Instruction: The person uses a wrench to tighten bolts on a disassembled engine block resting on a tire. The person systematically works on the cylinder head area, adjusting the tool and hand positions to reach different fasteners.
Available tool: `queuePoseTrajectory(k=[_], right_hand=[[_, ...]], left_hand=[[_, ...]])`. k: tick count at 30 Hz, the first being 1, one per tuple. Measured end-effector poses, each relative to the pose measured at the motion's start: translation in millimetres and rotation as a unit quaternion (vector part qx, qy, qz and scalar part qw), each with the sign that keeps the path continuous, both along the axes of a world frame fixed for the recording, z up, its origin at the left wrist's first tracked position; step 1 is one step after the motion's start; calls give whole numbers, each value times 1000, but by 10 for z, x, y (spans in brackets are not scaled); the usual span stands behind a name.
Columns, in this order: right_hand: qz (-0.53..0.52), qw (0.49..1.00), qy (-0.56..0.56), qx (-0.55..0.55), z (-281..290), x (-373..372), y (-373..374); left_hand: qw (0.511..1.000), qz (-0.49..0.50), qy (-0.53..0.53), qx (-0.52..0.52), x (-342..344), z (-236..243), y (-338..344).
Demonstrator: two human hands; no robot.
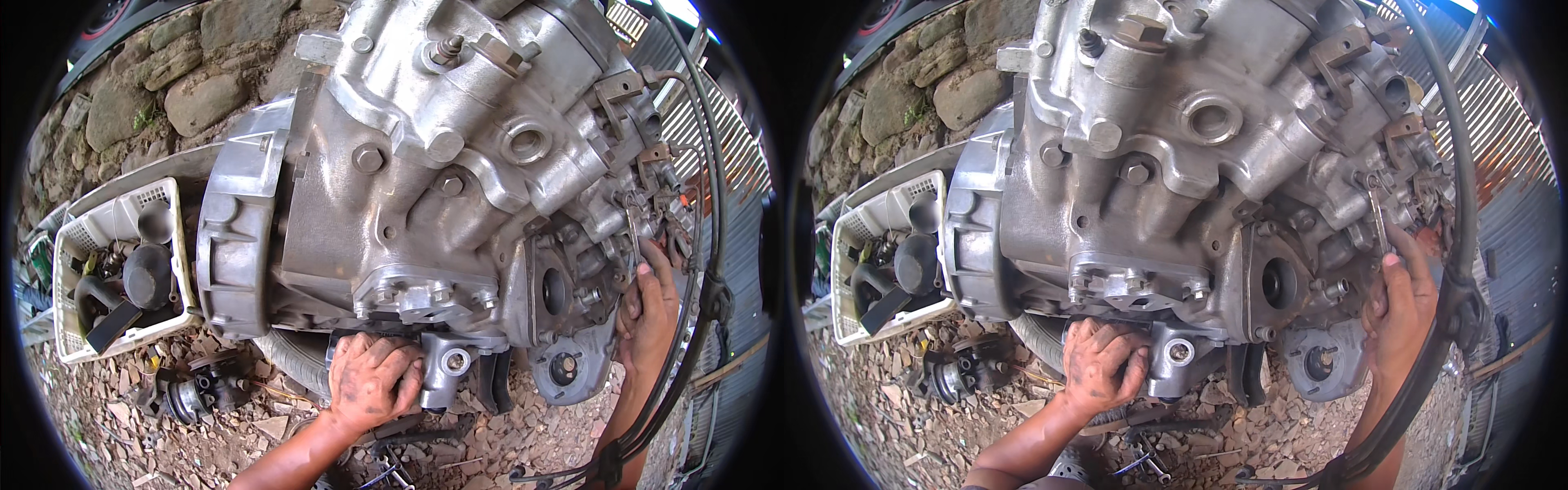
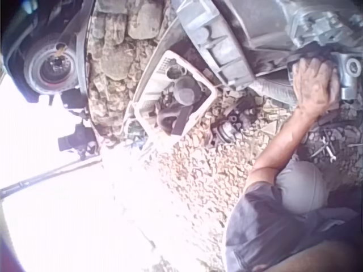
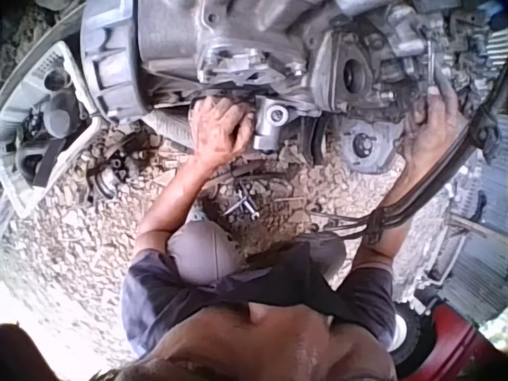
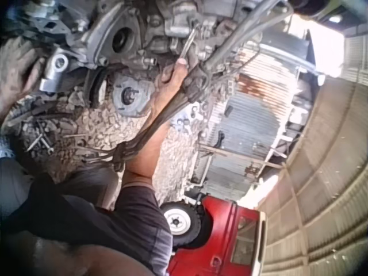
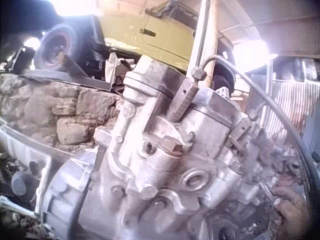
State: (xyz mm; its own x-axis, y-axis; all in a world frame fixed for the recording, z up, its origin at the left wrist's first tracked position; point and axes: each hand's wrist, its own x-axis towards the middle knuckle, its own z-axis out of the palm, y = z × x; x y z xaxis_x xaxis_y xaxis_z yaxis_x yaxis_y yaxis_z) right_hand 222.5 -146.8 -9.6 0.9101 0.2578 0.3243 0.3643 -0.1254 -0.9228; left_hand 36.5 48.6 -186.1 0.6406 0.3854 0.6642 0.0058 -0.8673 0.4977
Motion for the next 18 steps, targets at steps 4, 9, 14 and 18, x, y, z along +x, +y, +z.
queuePoseTrajectory(k=[4, 9, 14, 18], right_hand=[[-27, 996, -43, -66, 8, 37, -70], [8, 1000, -8, 29, -211, -155, 211], [257, 909, 217, 245, -95, -393, 570], [350, 813, 329, 328, 117, -279, 733]], left_hand=[[1000, 4, -6, 2, 6, -1, -16], [1000, -4, 0, -11, -3, -6, -19], [1000, 2, -4, -1, 51, 27, -47], [1000, 8, 1, 1, 3, 24, -9]])
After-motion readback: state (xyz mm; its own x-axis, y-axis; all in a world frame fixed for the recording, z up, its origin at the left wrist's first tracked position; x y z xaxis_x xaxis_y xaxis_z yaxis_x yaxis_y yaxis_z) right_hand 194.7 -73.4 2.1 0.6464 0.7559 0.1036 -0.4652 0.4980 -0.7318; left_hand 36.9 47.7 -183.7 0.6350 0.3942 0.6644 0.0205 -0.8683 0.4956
